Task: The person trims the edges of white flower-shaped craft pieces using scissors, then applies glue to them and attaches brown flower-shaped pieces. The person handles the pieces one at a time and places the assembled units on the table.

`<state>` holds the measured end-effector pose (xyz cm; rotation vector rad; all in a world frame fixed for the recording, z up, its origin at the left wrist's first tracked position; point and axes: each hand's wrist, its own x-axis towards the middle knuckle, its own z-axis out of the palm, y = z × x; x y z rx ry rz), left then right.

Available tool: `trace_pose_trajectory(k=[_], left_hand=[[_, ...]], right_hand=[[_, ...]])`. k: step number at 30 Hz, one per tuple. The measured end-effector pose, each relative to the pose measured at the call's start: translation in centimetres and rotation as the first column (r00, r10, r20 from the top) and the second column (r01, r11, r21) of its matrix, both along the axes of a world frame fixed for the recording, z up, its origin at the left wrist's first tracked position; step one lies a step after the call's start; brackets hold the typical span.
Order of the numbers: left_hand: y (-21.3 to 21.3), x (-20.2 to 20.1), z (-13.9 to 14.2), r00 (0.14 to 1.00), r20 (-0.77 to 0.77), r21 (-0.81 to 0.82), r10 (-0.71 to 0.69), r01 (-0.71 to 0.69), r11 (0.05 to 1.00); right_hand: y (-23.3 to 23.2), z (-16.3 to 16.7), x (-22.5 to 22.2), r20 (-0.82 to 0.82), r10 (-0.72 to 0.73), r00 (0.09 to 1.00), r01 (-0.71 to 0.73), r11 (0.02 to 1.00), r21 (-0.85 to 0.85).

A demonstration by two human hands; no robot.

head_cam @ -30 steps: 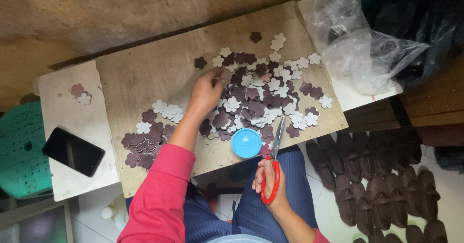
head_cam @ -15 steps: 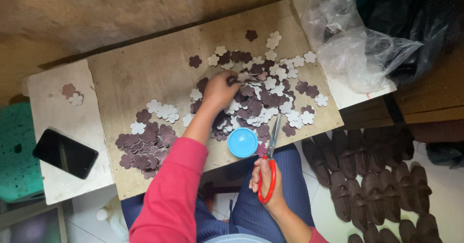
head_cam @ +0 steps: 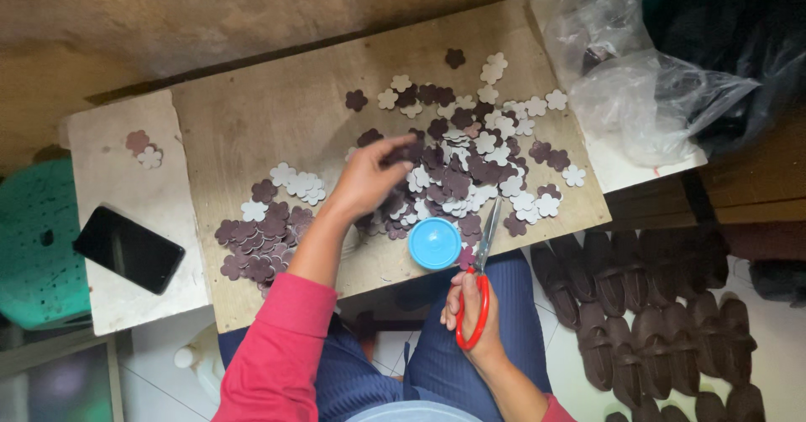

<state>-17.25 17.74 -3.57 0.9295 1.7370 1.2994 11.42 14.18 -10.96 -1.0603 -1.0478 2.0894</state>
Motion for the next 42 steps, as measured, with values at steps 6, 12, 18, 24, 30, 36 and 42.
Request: trace_pose_trajectory(k=[6,12,18,24,30,36,42], left_hand=[[-2.3,0.1,1.0,0.808,-0.566,-0.072,0.164,-0.246,0.967],[-2.7,0.2,1.5,0.744,-0.665,-0.234,0.059,-0.283,0.93],[-1.4,1.5,-1.5,0.811,-0.582,-0.221,0.059,-0.228,0.948],[1.0,1.5,-1.6,0.844,-0.524,-0.033,0.109,-0.148,0.988],[4.2,0.7,2.1,0.766,-0.643,-0.265,0.005,-0.229,0.937],[8.5,-0.8,1.0,0.499,-0.845,0.106,0.194,-0.199,0.974],[9.0,-1.1,0.1,0.453,-0.89,-0.032,0.054,-0.181,0.983]], right_hand=[[0.1,-0.3,0.2,-0.047,-0.005,0.999,0.005,1.0,0.012],[0.2,-0.4,0.2,-0.02,-0.007,1.0,0.007,1.0,0.008],[0.2,-0.4,0.3,-0.049,-0.011,0.999,0.012,1.0,0.006],[0.3,-0.4,0.1,-0.015,-0.007,1.0,0.007,1.0,0.027],[0.1,-0.5,-0.1,-0.011,-0.021,1.0,0.021,1.0,0.006],[-0.1,-0.5,-0.3,0.034,-0.024,0.999,0.024,1.0,0.008],[-0.1,-0.3,-0.4,0.047,-0.019,0.999,0.019,1.0,-0.004]])
